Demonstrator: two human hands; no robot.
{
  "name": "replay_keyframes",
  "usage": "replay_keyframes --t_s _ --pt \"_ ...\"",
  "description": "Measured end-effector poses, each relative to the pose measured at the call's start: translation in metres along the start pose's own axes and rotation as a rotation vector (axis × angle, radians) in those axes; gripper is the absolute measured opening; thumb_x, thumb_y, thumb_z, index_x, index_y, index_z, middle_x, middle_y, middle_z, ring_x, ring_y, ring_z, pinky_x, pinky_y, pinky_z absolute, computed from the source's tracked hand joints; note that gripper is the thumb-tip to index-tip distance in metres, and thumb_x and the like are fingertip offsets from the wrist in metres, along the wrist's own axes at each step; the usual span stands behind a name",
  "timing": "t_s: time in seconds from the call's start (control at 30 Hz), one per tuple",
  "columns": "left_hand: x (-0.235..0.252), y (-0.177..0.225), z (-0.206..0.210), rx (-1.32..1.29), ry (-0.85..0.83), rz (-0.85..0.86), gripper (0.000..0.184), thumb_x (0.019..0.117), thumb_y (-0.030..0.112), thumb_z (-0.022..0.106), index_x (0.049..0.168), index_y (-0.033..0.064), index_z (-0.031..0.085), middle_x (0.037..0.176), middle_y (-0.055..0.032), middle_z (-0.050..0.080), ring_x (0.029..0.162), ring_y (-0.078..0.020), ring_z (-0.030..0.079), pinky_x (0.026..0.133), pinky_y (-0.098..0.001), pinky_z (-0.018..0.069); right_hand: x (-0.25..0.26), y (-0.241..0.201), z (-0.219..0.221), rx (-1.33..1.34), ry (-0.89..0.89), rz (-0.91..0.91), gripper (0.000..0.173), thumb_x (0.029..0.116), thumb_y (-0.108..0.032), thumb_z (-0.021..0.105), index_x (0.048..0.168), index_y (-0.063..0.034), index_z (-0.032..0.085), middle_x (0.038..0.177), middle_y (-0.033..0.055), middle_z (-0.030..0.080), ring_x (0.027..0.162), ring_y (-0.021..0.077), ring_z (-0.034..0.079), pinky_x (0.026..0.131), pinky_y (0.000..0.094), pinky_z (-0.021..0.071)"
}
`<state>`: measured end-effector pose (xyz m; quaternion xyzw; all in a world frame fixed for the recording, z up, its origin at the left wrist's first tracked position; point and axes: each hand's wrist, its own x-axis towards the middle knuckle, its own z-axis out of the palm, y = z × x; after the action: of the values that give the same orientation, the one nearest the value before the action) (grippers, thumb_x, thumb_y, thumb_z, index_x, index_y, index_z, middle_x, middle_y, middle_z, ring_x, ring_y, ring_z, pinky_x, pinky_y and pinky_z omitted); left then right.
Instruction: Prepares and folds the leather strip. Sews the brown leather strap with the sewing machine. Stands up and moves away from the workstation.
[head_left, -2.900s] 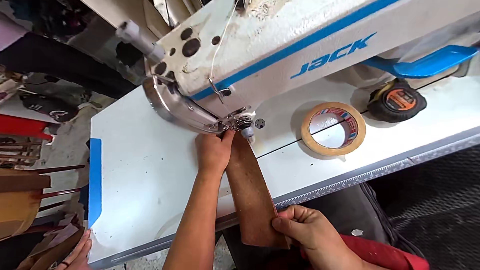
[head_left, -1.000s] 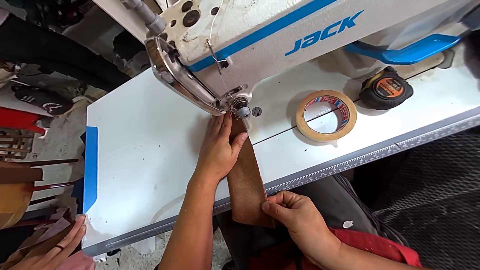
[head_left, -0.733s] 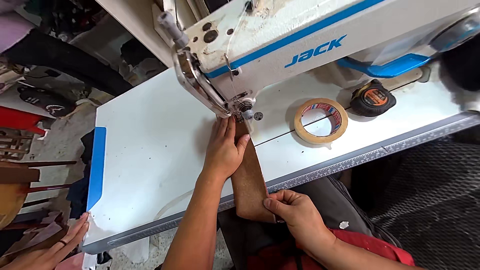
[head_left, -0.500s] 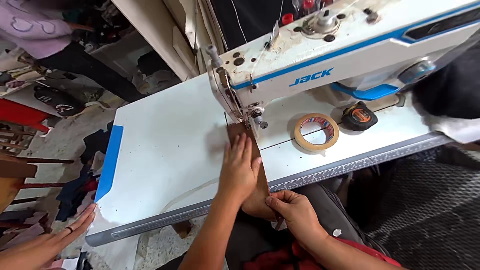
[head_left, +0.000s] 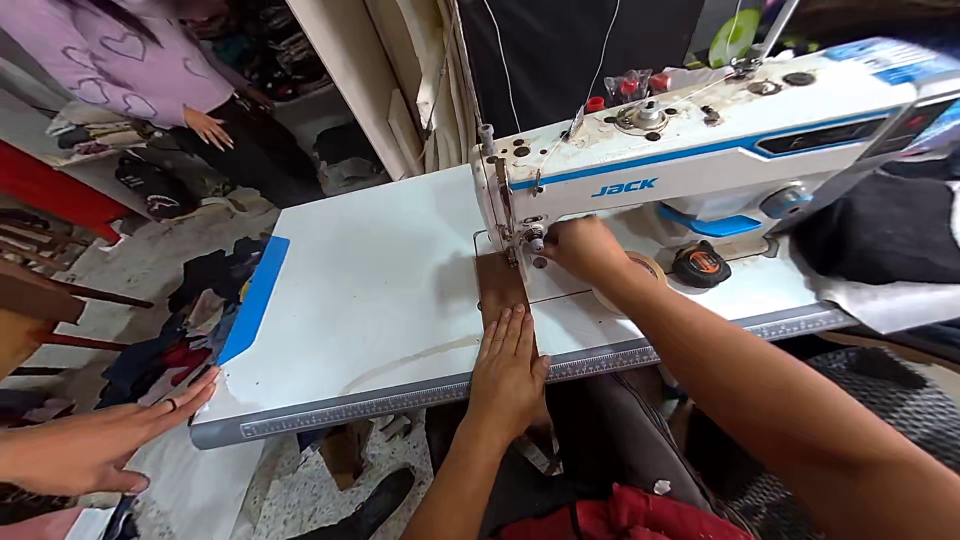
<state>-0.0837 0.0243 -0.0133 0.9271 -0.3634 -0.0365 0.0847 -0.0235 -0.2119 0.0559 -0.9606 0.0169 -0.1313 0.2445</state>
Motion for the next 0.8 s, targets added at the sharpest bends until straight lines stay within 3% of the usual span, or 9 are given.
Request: replay_keyframes --t_s 0.07,0.17,0.3,0.37,0.47,0.53,0.67,0.73,0.8 --pt "0.0 -0.001 -0.002 0.005 0.0 0.001 0.067 0.1088 0.051 0.028 0.162 0.0108 0.031 0.172 -0.0012 0.02 0.159 -0.0172 0.011 0.13 -0.0443 0.0108 0.005 0.003 0.001 -0.067 0.042 -0.024 0.044 0.0978 -0.044 0.065 0.077 -0.0052 0.07 0.073 0.0157 0.068 0.077 0.0374 0.07 0.071 0.062 0.0548" --pt "-0.001 0.0 0.005 0.004 0.071 0.022 0.067 0.1084 0.051 0.03 0.161 0.0091 0.035 0.171 -0.0027 0.024 0.159 -0.0185 0.015 0.13 -0.0452 0.0135 -0.024 0.004 0.002 -0.057 0.006 0.005 0.049 0.0973 -0.052 0.064 0.081 -0.0069 0.072 0.07 0.0123 0.067 0.072 0.0332 0.069 0.068 0.0592 0.0565" --pt "-0.002 -0.001 0.001 -0.024 0.038 0.011 0.068 0.1083 0.052 0.031 0.161 0.0102 0.034 0.171 -0.0021 0.023 0.159 -0.0175 0.014 0.13 -0.0453 0.0115 -0.126 -0.025 -0.006 0.228 -0.222 0.047 0.039 0.0972 -0.052 0.064 0.082 -0.0168 0.074 0.066 -0.0022 0.065 0.06 0.0134 0.064 0.059 0.0419 0.0569" --pt "-0.008 -0.007 0.005 -0.062 0.134 0.031 0.064 0.1074 0.049 0.037 0.157 0.01 0.043 0.167 -0.003 0.033 0.157 -0.0193 0.022 0.129 -0.049 0.0178 -0.172 -0.03 -0.008 0.47 -0.321 0.092 0.044 0.0975 -0.055 0.062 0.084 -0.0156 0.075 0.07 -0.0036 0.068 0.062 0.0089 0.065 0.06 0.036 0.0575" --pt "-0.001 -0.003 0.013 -0.109 0.264 0.104 0.063 0.106 0.047 0.039 0.15 0.0046 0.052 0.16 -0.0104 0.044 0.152 -0.0289 0.036 0.125 -0.056 0.0274 -0.207 -0.003 -0.031 0.68 -0.226 0.211 0.041 0.1007 -0.048 0.062 0.089 -0.0112 0.076 0.075 -0.003 0.072 0.062 0.0069 0.066 0.059 0.0287 0.0585" --pt "-0.001 -0.003 0.012 -0.098 0.253 0.11 0.066 0.106 0.05 0.036 0.151 0.0038 0.051 0.161 -0.0122 0.043 0.151 -0.0306 0.036 0.124 -0.0561 0.0276 -0.213 0.009 -0.04 0.681 -0.291 0.293 0.04 0.1028 -0.047 0.059 0.097 -0.0118 0.076 0.081 -0.002 0.073 0.067 0.0086 0.068 0.063 0.0299 0.0593" --pt "-0.001 -0.008 0.006 -0.16 0.2 0.079 0.063 0.1077 0.049 0.036 0.152 0.0058 0.05 0.163 -0.0089 0.041 0.154 -0.0246 0.032 0.127 -0.0506 0.0234 -0.202 -0.006 0.004 0.483 -0.733 0.3 0.05 0.1003 -0.055 0.058 0.117 -0.0113 0.073 0.104 0.0081 0.074 0.096 0.0221 0.07 0.089 0.0515 0.0551" --pt "-0.003 -0.012 0.001 -0.239 0.155 0.064 0.055 0.1091 0.041 0.038 0.153 0.0095 0.049 0.164 -0.0044 0.039 0.155 -0.0206 0.027 0.128 -0.0479 0.0208 -0.194 -0.016 0.051 0.504 -0.671 0.287 0.048 0.103 -0.05 0.055 0.13 -0.0127 0.068 0.122 0.01 0.071 0.116 0.0238 0.067 0.104 0.0525 0.0506" --pt "-0.005 -0.014 -0.002 -0.339 0.192 0.032 0.045 0.1084 0.033 0.046 0.147 0.012 0.057 0.16 -0.0009 0.046 0.153 -0.0179 0.033 0.127 -0.046 0.0266 -0.185 -0.017 0.09 0.589 -0.553 0.237 0.041 0.1051 -0.044 0.054 0.116 -0.0095 0.073 0.107 0.0107 0.073 0.104 0.0226 0.069 0.096 0.0503 0.0531"
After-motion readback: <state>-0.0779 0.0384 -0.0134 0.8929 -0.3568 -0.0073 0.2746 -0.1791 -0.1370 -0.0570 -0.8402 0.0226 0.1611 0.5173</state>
